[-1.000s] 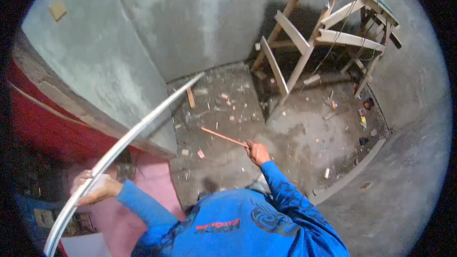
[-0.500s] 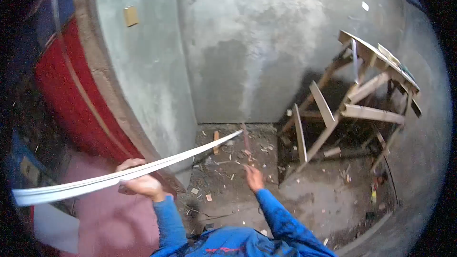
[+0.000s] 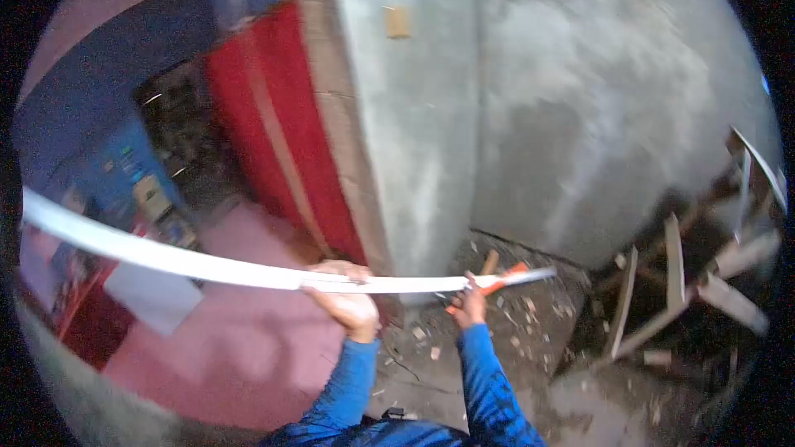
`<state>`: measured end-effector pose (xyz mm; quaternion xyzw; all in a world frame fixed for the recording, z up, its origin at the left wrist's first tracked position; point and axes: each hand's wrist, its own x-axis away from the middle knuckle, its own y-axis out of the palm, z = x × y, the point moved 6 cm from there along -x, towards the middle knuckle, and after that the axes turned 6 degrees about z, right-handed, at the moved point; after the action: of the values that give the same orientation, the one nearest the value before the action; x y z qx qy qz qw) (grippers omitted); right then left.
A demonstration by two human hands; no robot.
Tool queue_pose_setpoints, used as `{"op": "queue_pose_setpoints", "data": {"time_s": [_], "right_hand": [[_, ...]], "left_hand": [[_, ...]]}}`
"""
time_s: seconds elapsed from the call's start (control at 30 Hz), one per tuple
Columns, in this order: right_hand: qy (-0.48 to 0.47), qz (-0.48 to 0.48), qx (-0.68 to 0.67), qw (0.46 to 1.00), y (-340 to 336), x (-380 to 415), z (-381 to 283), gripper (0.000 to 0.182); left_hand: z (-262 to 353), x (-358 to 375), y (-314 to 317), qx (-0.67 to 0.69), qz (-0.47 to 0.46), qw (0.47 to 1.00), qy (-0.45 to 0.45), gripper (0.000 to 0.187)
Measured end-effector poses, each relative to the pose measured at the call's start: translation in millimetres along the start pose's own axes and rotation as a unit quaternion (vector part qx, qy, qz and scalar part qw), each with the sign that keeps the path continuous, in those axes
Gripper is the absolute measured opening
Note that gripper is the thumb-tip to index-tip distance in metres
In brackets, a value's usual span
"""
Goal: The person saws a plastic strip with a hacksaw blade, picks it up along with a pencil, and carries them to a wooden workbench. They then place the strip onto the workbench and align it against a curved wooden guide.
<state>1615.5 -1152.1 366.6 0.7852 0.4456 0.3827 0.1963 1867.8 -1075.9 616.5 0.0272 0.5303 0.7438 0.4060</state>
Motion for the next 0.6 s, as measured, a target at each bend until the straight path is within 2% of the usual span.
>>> {"op": "queue_pose_setpoints", "data": {"time_s": [0.03,0.1,0.17,0.2,0.27,0.3,0.37,0.4,0.43,0.5,0.6], "right_hand": [[0.028,-0.021,-0.061,0.998,-4,-6,-1,0.018],[0.001,-0.003,-0.048,0.999,-15,-7,-5,0.019],[-0.016,0.074,-0.058,0.995,-20,0,-4,0.018],[-0.019,0.078,-0.046,0.996,-22,-10,0,0.018],[-0.027,0.090,-0.066,0.993,-61,-6,-5,0.020],[-0.039,0.146,-0.091,0.984,-67,-3,-5,0.020],[-0.031,0.148,-0.082,0.985,-103,-34,3,0.021],[-0.017,0.137,-0.085,0.987,-106,-36,6,0.020],[-0.012,0.168,-0.052,0.984,-91,-7,6,0.022],[-0.017,0.138,-0.004,0.990,-100,-19,23,0.025],[-0.027,0.144,-0.005,0.989,-64,5,42,0.024]], "left_hand": [[4,-2,2,0.019,-0.022,1.000,-0.005,0.057],[33,-16,17,-0.014,-0.012,0.999,0.028,0.055],[59,-61,7,-0.028,-0.016,0.996,0.084,0.052],[72,-87,2,-0.020,-0.011,0.991,0.128,0.051],[128,-89,-3,-0.032,0.022,0.984,0.172,0.050],[143,-106,-14,-0.042,0.038,0.979,0.197,0.049],[171,-130,-30,-0.025,0.082,0.978,0.190,0.047],[176,-144,-42,-0.005,0.051,0.986,0.159,0.046],[177,-156,-47,0.016,0.018,0.992,0.124,0.044],[178,-173,-61,0.010,0.025,0.992,0.121,0.042],[188,-216,-92,-0.002,-0.010,0.991,0.131,0.043]]}}
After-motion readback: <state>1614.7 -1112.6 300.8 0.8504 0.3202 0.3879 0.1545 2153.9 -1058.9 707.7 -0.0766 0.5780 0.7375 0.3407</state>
